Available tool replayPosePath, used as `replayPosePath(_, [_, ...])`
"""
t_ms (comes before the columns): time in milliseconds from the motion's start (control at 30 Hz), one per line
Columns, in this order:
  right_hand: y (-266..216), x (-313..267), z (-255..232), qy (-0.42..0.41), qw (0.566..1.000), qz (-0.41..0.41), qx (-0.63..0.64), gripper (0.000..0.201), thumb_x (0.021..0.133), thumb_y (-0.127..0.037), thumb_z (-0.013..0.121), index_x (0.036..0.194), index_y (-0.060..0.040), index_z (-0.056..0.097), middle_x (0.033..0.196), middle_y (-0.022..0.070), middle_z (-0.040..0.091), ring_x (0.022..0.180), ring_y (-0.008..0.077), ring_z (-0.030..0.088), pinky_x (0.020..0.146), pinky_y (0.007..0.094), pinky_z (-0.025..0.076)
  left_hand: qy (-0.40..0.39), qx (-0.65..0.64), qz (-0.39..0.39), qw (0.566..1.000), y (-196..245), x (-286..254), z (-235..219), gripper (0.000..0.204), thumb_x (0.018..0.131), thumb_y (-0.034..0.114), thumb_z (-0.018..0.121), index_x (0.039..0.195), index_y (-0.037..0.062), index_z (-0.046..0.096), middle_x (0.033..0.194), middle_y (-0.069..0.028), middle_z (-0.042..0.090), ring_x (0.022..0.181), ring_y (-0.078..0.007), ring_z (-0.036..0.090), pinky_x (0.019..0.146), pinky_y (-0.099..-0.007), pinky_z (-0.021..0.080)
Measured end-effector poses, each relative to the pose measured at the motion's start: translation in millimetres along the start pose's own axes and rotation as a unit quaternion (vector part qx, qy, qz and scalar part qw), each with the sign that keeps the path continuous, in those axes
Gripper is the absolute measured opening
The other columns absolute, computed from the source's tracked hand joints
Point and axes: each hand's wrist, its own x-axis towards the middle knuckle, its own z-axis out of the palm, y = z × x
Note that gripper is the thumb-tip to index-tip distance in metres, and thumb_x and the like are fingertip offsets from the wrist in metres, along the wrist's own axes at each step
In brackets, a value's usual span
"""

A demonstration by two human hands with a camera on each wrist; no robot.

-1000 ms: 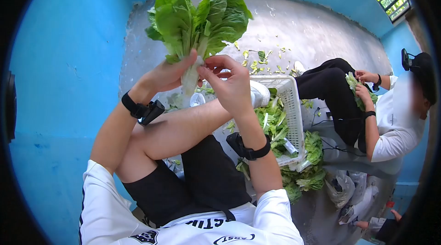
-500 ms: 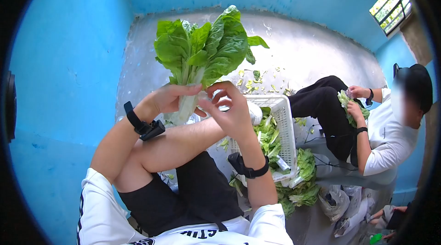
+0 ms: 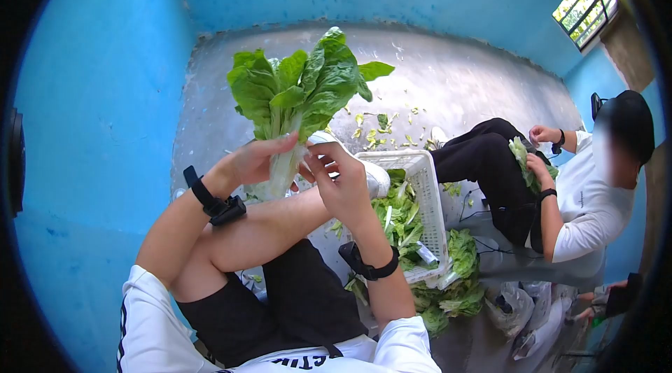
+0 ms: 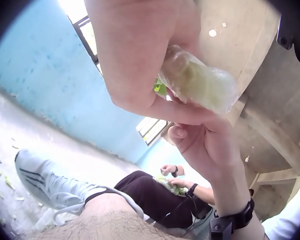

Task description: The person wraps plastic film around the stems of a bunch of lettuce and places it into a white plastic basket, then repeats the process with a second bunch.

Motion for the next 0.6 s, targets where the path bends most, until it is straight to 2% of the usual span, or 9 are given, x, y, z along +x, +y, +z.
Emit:
replayPosePath(100, [6.3,-9.6,2.2,0.048,0.999,0.012,0.009,0.011,0.09,-0.004,0.062,0.1,-0.0001,0.062,0.087,0.0084,0.067,0.073,0.014,0.065,0.064,0.0277,0.053,0.01,-0.004,0.012,1.0,-7.7,3.5,4.5,0.048,0.095,0.043,0.057,0.12,0.0034,0.053,0.111,-0.0139,0.062,0.102,-0.0284,0.064,0.08,-0.0403,0.055])
replayPosePath(167, [13.7,-12.3,4.7,0.08,0.997,0.014,0.01,0.01,0.09,-0.004,0.062,0.099,-0.0001,0.061,0.086,0.0088,0.067,0.073,0.014,0.065,0.065,0.0279,0.053,0.042,0.001,0.026,0.999,-7.2,6.1,8.6,0.043,0.092,0.034,0.065,0.118,0.0024,0.054,0.106,-0.0129,0.063,0.095,-0.0253,0.066,0.076,-0.0374,0.056])
replayPosePath(233, [23.5,-17.4,5.5,0.113,0.989,0.068,0.073,0.016,0.09,-0.004,0.064,0.104,0.0013,0.058,0.097,0.0077,0.064,0.079,0.0122,0.063,0.069,0.0269,0.053,0.051,0.036,0.039,0.997,-6.6,8.5,11.3,0.04,0.091,0.028,0.066,0.119,0.0025,0.054,0.11,-0.0127,0.062,0.096,-0.0251,0.066,0.075,-0.0389,0.056])
replayPosePath(267, [23.4,-19.5,4.9,0.112,0.989,0.068,0.07,0.016,0.09,-0.004,0.064,0.104,0.0013,0.058,0.097,0.0077,0.064,0.079,0.0122,0.063,0.069,0.0269,0.053,0.064,0.075,0.058,0.993,-4.3,9.5,11.9,0.037,0.091,0.022,0.067,0.119,0.0026,0.054,0.113,-0.0126,0.061,0.097,-0.025,0.065,0.074,-0.0404,0.056])
replayPosePath(333, [18.0,-24.2,5.6,0.122,0.973,0.1,0.169,0.023,0.089,-0.002,0.064,0.111,0.0018,0.057,0.1,0.0078,0.063,0.079,0.0115,0.062,0.069,0.0254,0.053,0.066,0.069,0.056,0.994,-1.0,11.1,17.0,0.036,0.089,0.019,0.069,0.117,0.0019,0.055,0.111,-0.012,0.061,0.096,-0.024,0.065,0.074,-0.0399,0.056])
replayPosePath(367, [11.1,-23.1,6.5,0.12,0.973,0.099,0.169,0.023,0.089,-0.002,0.064,0.111,0.0018,0.057,0.1,0.0078,0.063,0.079,0.0115,0.062,0.069,0.0254,0.053,0.069,0.064,0.052,0.994,0.0,10.8,18.2,0.035,0.088,0.016,0.071,0.115,0.0011,0.056,0.109,-0.0115,0.062,0.094,-0.023,0.065,0.074,-0.0395,0.057])
replayPosePath(433, [-4.4,-21.0,6.4,0.115,0.99,0.035,0.076,0.022,0.087,0.0,0.066,0.108,0.0004,0.062,0.098,0.006,0.065,0.076,0.0124,0.064,0.067,0.0272,0.053,0.071,0.068,0.059,0.993,0.3,10.3,18.5,0.034,0.088,0.015,0.071,0.115,0.0006,0.056,0.107,-0.0115,0.063,0.093,-0.023,0.065,0.074,-0.0392,0.057])
replayPosePath(467, [4.5,-20.5,4.7,0.092,0.994,0.011,0.064,0.025,0.087,-0.001,0.067,0.111,0.0007,0.063,0.097,0.0075,0.066,0.079,0.0119,0.064,0.069,0.0259,0.053,0.073,0.072,0.063,0.993,-0.7,9.3,18.8,0.034,0.088,0.014,0.07,0.115,0.0001,0.056,0.105,-0.0115,0.064,0.091,-0.023,0.066,0.075,-0.0389,0.057])
replayPosePath(600, [13.1,-17.4,5.5,0.096,0.988,0.062,0.107,0.019,0.088,-0.001,0.066,0.106,0.0027,0.065,0.095,0.0083,0.067,0.08,0.0118,0.064,0.071,0.0253,0.053,0.068,0.031,0.056,0.996,4.4,7.3,24.6,0.033,0.087,0.013,0.07,0.114,0.0,0.057,0.103,-0.0114,0.065,0.09,-0.0218,0.066,0.075,-0.0375,0.057])
